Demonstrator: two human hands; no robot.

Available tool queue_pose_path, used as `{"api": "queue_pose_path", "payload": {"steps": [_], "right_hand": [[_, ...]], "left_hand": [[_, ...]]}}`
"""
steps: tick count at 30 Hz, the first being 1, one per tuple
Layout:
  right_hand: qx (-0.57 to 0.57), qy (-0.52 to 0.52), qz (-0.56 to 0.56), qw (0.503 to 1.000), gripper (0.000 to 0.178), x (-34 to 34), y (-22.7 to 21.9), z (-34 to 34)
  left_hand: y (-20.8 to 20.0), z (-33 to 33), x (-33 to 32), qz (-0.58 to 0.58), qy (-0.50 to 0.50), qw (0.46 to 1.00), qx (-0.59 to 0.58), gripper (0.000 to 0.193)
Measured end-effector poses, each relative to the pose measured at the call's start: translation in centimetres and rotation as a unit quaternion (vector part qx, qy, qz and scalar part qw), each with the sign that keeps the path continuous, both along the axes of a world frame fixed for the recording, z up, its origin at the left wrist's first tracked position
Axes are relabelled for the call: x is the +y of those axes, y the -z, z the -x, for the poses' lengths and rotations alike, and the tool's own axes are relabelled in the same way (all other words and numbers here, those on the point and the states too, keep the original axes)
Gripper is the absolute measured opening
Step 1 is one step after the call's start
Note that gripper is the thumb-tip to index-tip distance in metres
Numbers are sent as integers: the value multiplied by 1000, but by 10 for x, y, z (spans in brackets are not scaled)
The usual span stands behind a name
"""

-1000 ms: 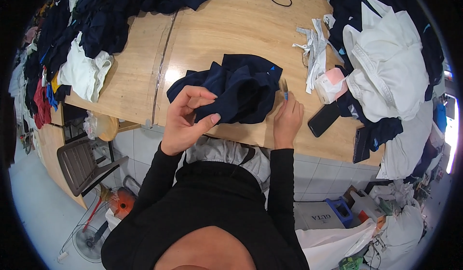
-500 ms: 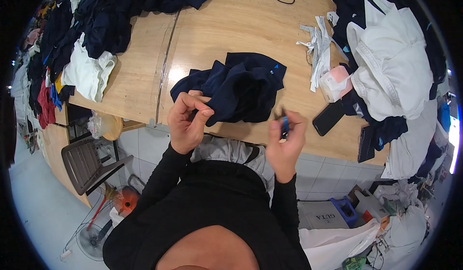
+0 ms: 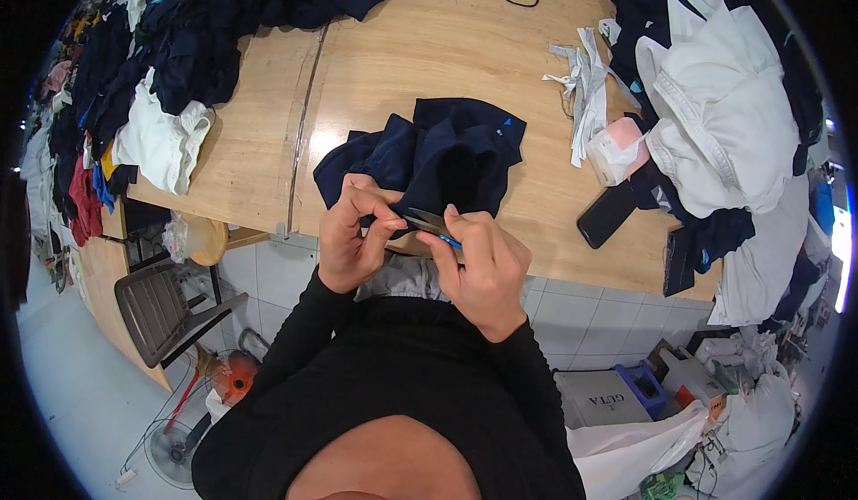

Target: Trimming loose threads from navy blue athletic garments using thread snips in a factory setting.

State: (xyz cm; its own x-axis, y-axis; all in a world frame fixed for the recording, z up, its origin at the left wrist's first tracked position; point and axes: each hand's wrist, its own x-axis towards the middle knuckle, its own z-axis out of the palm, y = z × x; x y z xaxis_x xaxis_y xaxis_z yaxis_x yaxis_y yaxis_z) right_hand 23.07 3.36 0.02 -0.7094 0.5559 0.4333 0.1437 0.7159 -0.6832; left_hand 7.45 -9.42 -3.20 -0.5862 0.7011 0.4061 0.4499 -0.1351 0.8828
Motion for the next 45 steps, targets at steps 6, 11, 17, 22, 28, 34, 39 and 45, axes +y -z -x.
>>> {"api": "queue_pose_path", "payload": {"steps": [6,11,17,22,28,34,39,45], "right_hand": [[10,6,-36,999,33,0,4,0],[13,3,-58,998,32,1,5,3],[50,115,137,983,34,8,19,-6],[-29,225,291,930,38,55,57,-32],[-36,135,255,957,34,59,82,-3],[-95,99,87,987,25,23,62,18],[34,-15,41,998,19,-14,26,-19],[89,30,306,947,11,-9,41,-33]], "left_hand": [[0,0,3,-8,8,999,35,23],[2,2,4,-6,-1,999,49,23],[4,7,-9,9,-63,984,-166,15],[15,75,-53,-34,-248,943,-219,12],[-4,13,-1,75,130,978,-146,59],[30,-16,42,122,44,881,-454,52],[-6,-5,38,-147,159,696,-684,67],[-21,1,20,-225,225,691,-649,81]]}}
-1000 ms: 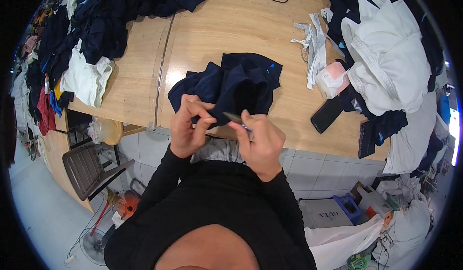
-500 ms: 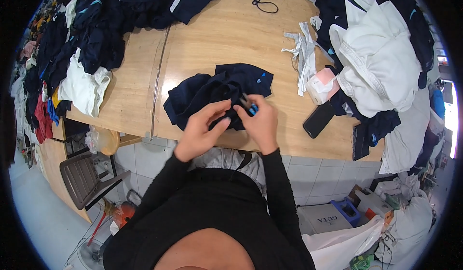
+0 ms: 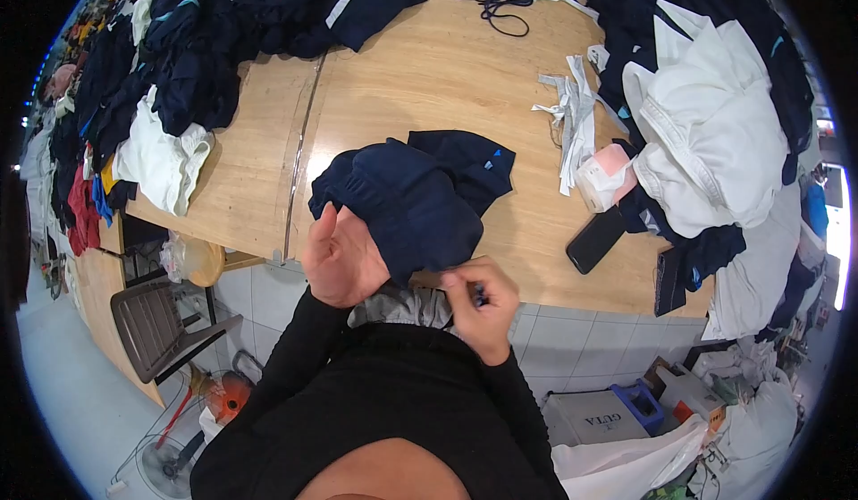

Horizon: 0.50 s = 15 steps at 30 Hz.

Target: Trimming loose threads from navy blue athletic garments using thread snips in a factory setting.

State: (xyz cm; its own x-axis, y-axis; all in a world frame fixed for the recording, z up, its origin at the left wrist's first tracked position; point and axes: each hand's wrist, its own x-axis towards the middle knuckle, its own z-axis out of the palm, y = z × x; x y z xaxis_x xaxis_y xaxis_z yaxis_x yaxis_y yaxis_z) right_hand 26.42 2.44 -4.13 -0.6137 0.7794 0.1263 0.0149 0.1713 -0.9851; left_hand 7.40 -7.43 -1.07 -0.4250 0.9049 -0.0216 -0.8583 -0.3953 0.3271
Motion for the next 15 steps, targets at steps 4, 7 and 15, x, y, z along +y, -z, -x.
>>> {"api": "queue_pose_path", "payload": {"steps": [4,7,15], "right_hand": [[-56,85,27,994,10,19,-1,-8],[-73,112,38,990,9,32,-5,-8],[-45,90,90,991,6,34,-15,4]], "left_hand": [[5,-5,-17,51,-26,997,42,82],[12,-7,-23,69,-35,996,49,82],[99,32,-103,30,-75,993,88,78]]}}
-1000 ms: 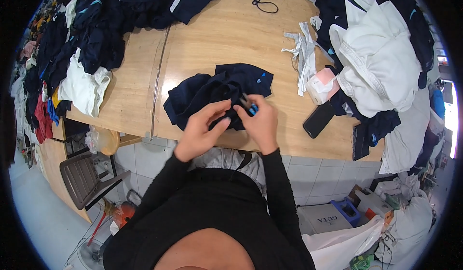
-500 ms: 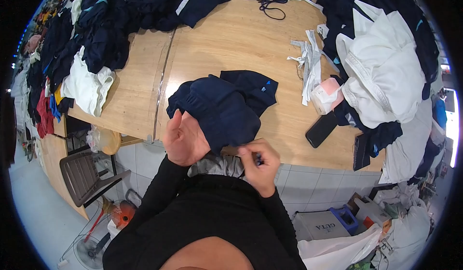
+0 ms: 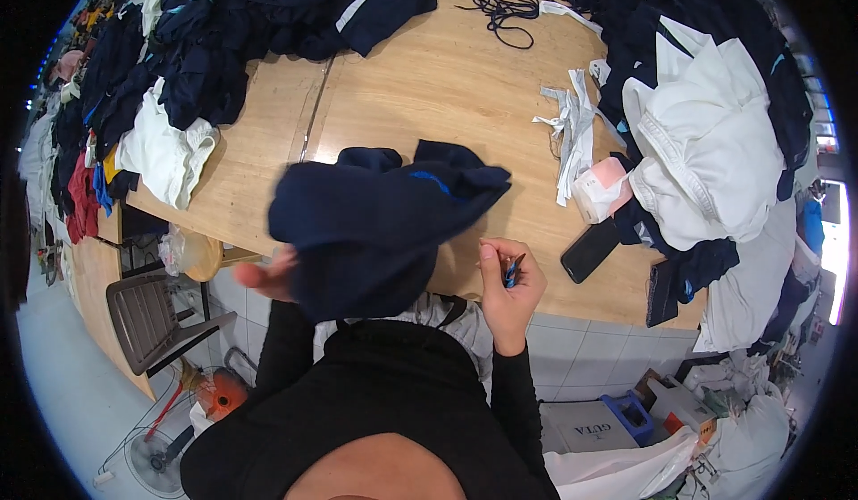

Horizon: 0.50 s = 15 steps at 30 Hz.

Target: Trimming loose threads from navy blue athletic garments using thread snips in a factory setting.

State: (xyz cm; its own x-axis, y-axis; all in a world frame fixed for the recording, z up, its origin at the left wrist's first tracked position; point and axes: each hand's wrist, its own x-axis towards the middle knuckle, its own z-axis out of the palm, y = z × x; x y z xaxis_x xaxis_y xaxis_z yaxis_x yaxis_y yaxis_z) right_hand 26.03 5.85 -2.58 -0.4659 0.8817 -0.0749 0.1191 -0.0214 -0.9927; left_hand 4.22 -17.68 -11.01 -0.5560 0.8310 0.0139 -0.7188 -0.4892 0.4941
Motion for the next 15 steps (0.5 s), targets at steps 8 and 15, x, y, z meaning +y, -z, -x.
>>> {"api": "queue_pose_path", "payload": {"steps": [8,15], "right_hand": [[-51,-14,8,999,11,9,22,-3],[-158,-51,-36,986,17,33,73,-11]], "left_hand": [[-31,117,-56,686,-170,453,543,56],[-18,72,-54,570,-385,662,299,24]]}}
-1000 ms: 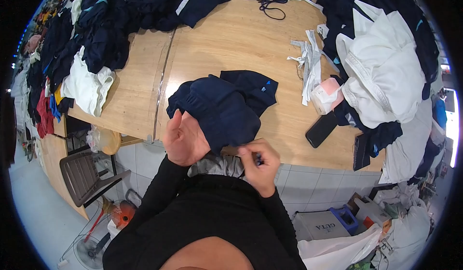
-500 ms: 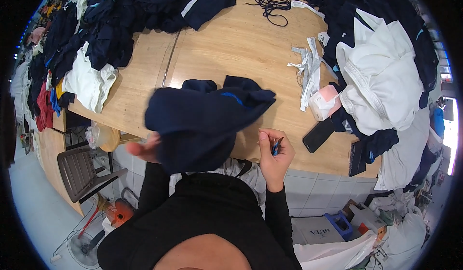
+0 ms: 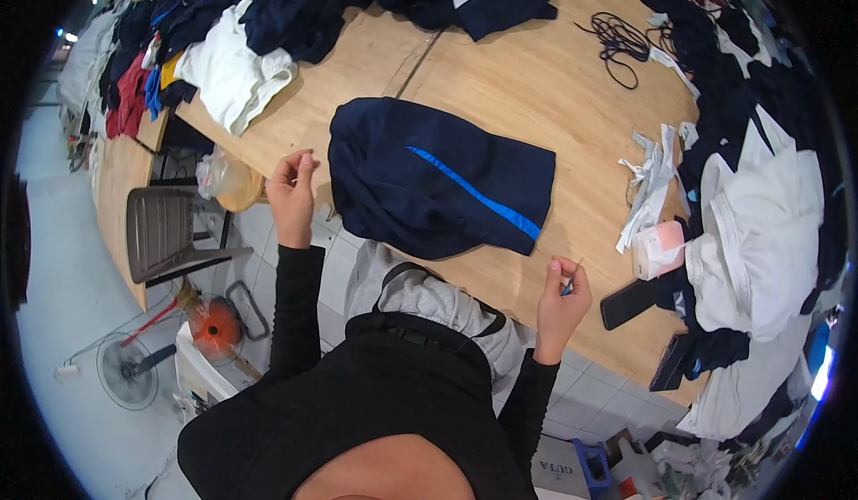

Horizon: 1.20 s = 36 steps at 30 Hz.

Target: Trimming loose threads from navy blue athletic garments using thread snips in a factory setting.

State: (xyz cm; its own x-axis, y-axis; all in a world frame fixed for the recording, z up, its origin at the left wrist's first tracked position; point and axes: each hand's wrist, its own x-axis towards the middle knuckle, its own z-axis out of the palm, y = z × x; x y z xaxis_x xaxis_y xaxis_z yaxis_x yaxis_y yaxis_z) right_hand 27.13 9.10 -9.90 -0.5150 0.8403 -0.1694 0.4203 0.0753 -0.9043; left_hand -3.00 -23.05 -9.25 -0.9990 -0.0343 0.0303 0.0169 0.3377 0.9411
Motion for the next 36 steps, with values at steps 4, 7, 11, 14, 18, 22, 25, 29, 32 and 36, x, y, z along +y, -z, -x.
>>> {"api": "queue_pose_path", "payload": {"steps": [4,7,11,14,18,22,25,29,32,36], "right_hand": [[10,2,-27,1000,19,-1,7,15],[33,-14,-7,999,24,-14,14,36],[-108,-98,7,989,32,-10,19,52],[146,68,-88,983,24,13,5,50],[334,193,-46,921,18,31,-116,51],[196,-83,8,977,15,26,-137,-3],[110,-133,19,985,11,19,-110,-10],[16,30,2,999,15,13,-34,-31],[-10,64,-15,998,14,-4,-19,-24],[10,-44,72,996,17,-33,-37,18]], "left_hand": [[1,-31,31,-14,0,1000,4,30],[-12,-47,54,185,88,966,160,41],[-12,-47,84,190,286,939,-22,29],[-18,-41,132,-102,331,933,-95,16],[-50,-36,158,-498,377,768,-140,14],[-44,23,154,-465,300,829,-75,23],[-24,41,135,-230,64,967,-84,29],[6,9,84,-170,175,970,-4,37],[18,-28,60,-46,163,985,-36,52],[32,-46,55,4,52,998,21,50]]}}
